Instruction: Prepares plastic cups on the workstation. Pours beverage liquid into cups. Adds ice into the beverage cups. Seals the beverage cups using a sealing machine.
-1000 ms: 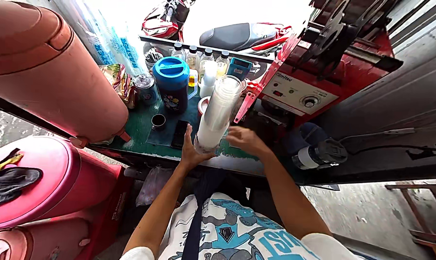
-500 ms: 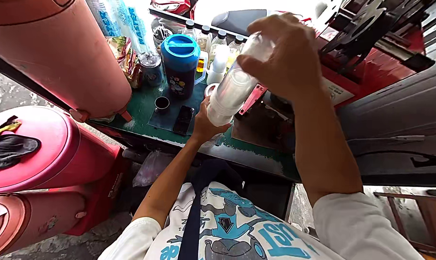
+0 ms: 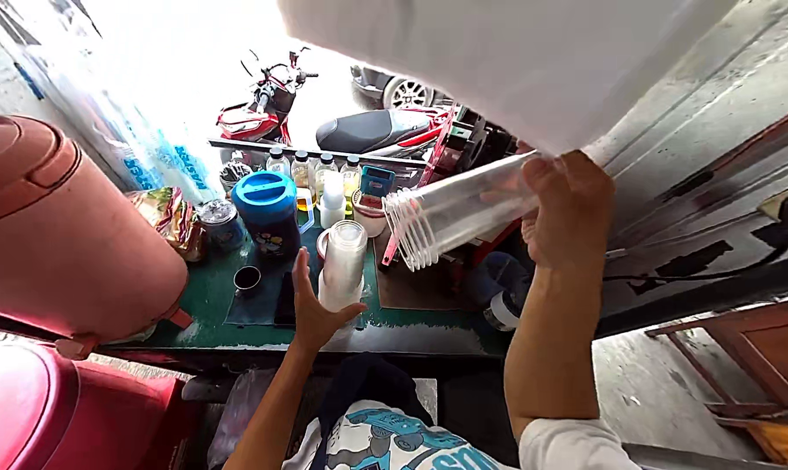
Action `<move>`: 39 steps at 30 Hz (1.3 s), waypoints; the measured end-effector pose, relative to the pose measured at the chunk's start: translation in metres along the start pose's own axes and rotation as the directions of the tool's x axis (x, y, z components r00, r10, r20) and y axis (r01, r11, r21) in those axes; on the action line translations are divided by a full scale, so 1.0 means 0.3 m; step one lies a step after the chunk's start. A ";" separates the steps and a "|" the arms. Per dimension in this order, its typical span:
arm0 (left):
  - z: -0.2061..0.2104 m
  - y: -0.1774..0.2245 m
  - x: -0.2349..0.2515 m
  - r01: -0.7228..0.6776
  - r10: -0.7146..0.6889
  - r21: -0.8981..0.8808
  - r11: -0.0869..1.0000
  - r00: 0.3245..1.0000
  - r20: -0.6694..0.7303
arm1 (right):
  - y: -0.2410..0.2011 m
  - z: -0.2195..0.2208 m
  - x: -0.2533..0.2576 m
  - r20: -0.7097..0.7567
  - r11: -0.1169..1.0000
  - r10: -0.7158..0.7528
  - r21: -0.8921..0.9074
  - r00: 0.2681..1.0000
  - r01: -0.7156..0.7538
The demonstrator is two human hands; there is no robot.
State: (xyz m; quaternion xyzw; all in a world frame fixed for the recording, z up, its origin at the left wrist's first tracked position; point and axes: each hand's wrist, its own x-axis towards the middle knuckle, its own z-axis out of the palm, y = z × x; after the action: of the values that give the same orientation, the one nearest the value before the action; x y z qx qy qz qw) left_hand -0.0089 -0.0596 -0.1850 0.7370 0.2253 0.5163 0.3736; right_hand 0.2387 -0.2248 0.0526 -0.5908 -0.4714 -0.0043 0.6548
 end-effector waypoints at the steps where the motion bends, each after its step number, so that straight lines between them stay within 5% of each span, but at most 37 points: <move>1: -0.012 0.051 0.016 -0.115 0.115 0.007 0.993 0.992 -0.058 | 0.008 -0.017 -0.030 -0.009 1.000 0.015 0.000 1.000 -0.015; 4: -0.035 0.271 0.093 -0.335 0.332 -0.046 0.941 0.941 -0.059 | 0.031 -0.041 -0.097 -0.031 0.998 0.057 0.011 0.998 -0.057; 9: -0.035 0.495 0.193 -0.368 0.391 -0.135 0.920 0.891 0.232 | 0.036 -0.023 -0.180 -0.052 0.993 0.076 0.093 0.996 -0.071; 39: -0.032 0.482 0.187 -0.318 0.368 -0.226 0.921 0.901 0.229 | 0.024 0.001 -0.233 -0.056 0.982 0.082 0.174 0.995 -0.071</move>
State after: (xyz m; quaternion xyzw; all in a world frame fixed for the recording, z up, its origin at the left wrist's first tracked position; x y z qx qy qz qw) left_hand -0.0050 -0.1059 -0.0367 0.7904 -0.0093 0.4884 0.3697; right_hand 0.2036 -0.2608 0.0036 -0.5495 -0.4259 0.0428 0.7175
